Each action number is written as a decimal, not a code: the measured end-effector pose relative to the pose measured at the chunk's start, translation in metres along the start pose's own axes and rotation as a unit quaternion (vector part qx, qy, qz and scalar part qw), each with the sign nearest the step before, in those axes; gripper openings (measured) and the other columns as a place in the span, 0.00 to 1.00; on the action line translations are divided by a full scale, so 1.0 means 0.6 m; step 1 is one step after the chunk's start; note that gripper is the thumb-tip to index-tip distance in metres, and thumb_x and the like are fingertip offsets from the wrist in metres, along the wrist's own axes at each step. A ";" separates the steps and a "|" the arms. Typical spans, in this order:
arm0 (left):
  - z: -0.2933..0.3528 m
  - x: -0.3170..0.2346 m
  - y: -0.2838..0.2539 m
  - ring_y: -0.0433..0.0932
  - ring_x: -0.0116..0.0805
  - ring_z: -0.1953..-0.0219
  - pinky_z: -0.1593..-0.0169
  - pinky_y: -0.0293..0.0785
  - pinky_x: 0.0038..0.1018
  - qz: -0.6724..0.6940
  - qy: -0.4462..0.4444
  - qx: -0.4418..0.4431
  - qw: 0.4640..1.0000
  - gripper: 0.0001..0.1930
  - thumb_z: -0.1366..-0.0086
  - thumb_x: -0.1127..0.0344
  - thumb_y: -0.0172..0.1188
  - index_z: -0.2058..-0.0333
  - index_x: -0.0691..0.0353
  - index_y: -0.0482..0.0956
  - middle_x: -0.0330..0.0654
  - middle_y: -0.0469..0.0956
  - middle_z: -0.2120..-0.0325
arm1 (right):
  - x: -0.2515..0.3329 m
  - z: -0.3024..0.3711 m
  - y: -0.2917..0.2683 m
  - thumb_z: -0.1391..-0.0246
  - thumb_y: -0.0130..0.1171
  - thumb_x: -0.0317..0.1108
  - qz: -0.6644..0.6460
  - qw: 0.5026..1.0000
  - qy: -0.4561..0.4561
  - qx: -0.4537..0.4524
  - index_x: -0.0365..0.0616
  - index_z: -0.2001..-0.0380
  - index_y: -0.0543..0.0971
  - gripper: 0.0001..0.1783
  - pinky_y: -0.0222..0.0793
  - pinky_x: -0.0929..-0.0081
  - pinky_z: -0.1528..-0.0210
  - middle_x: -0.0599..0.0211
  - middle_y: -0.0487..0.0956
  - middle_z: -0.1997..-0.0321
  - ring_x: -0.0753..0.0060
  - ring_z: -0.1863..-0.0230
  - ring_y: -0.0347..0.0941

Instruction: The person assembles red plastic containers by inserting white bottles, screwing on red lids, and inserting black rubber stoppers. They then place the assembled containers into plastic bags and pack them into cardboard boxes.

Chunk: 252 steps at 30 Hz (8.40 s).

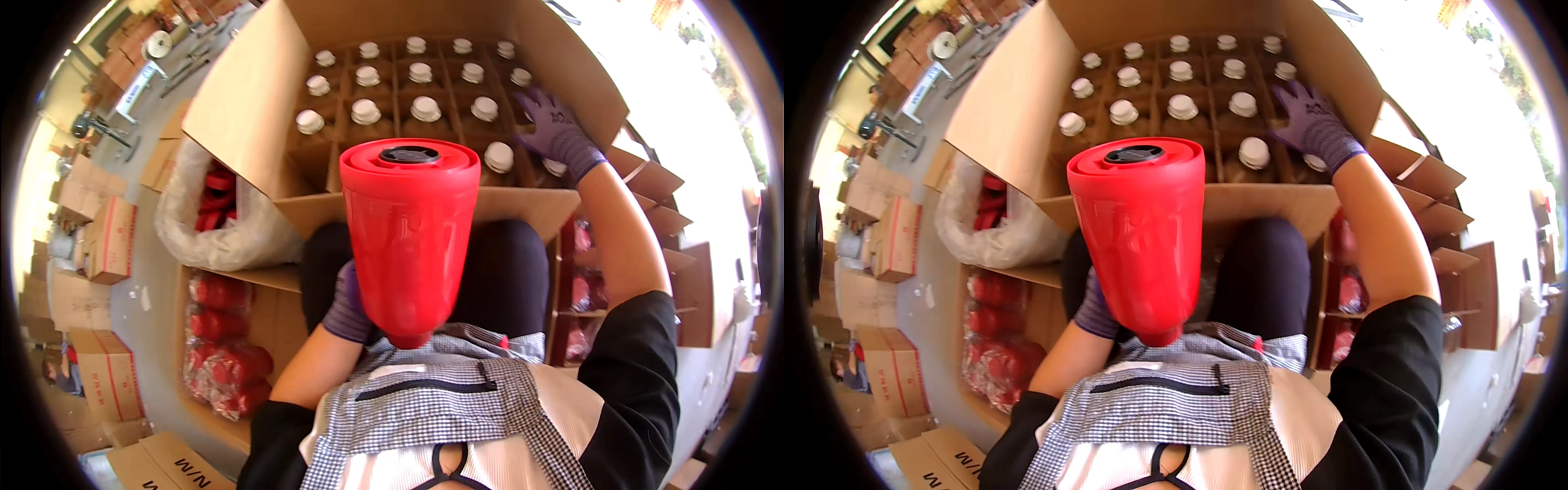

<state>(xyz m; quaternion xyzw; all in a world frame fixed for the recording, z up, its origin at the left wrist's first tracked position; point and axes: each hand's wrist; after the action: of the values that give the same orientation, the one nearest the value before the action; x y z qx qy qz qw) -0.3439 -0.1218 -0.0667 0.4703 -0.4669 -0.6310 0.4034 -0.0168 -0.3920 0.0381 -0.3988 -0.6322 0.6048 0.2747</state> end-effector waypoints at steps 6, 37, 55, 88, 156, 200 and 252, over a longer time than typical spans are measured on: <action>-0.017 0.006 -0.012 0.74 0.48 0.37 0.36 0.75 0.42 0.055 -0.013 0.044 0.997 0.24 0.22 0.57 0.47 0.35 0.66 0.69 0.52 0.73 0.37 | 0.016 -0.029 0.033 0.40 0.60 0.50 0.054 0.992 -0.044 0.102 0.54 0.35 0.73 0.31 0.52 0.48 0.25 0.57 0.70 0.31 0.48 0.30 0.63; -0.058 0.032 0.047 0.82 0.30 0.63 0.58 0.79 0.29 -0.773 0.071 0.302 0.554 0.08 0.31 0.69 0.60 0.62 0.69 0.82 0.43 0.84 0.63 | 0.129 0.414 -0.319 0.62 0.70 0.36 -0.080 0.828 -0.555 -0.025 0.52 0.74 0.79 0.10 0.77 0.61 0.57 0.68 0.79 0.67 0.65 0.67 0.77; 0.007 0.005 -0.002 0.82 0.48 0.49 0.39 0.76 0.41 -0.435 0.036 0.018 0.900 0.11 0.31 0.68 0.57 0.55 0.70 0.77 0.52 0.83 0.59 | 0.131 0.482 -0.304 0.75 0.65 0.43 -0.102 0.880 -0.451 -0.106 0.58 0.71 0.79 0.19 0.76 0.53 0.49 0.68 0.78 0.60 0.64 0.59 0.74; 0.043 0.000 0.045 0.83 0.36 0.51 0.43 0.77 0.30 -0.354 0.287 -0.159 0.876 0.19 0.21 0.63 0.44 0.45 0.71 0.77 0.48 0.84 0.52 | -0.025 -0.014 0.078 0.47 0.64 0.38 -0.085 0.991 -0.094 0.042 0.52 0.43 0.76 0.27 0.62 0.51 0.33 0.51 0.73 0.41 0.42 0.35 0.64; -0.071 -0.107 0.033 0.80 0.37 0.51 0.38 0.73 0.44 -0.145 0.226 0.011 0.963 0.15 0.29 0.63 0.60 0.47 0.59 0.76 0.40 0.80 0.57 | 0.201 0.098 0.032 0.30 0.53 0.40 -0.959 0.275 -0.025 0.065 0.35 0.37 0.71 0.25 0.73 0.56 0.37 0.54 0.79 0.40 0.58 0.41 0.77; 0.371 0.023 0.083 0.79 0.47 0.48 0.42 0.73 0.36 -0.804 0.428 -0.210 0.355 0.18 0.31 0.62 0.55 0.53 0.72 0.82 0.52 0.82 0.52 | 0.310 0.349 -0.134 0.45 0.63 0.41 -0.002 0.901 -0.432 -0.035 0.55 0.52 0.87 0.17 0.80 0.62 0.51 0.68 0.87 0.54 0.62 0.50 0.83; -0.032 0.083 -0.006 0.78 0.55 0.51 0.43 0.72 0.44 -0.927 -0.024 -0.016 0.373 0.15 0.41 0.68 0.64 0.55 0.65 0.84 0.53 0.82 0.55 | -0.540 0.835 0.264 0.48 0.66 0.40 -0.474 0.339 0.738 -0.341 0.42 0.60 0.79 0.16 0.79 0.63 0.75 0.56 0.79 0.70 0.56 0.71 0.79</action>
<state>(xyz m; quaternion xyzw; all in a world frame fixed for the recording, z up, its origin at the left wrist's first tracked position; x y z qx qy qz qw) -0.3370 -0.1724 -0.0836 0.5869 0.2623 -0.6280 -0.4386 -0.2330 -0.9442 -0.1327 -0.3748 -0.4067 -0.4350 0.7106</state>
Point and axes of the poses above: each hand's wrist, its own z-axis away from the middle knuckle, its own y-axis out of the palm, x = y × z
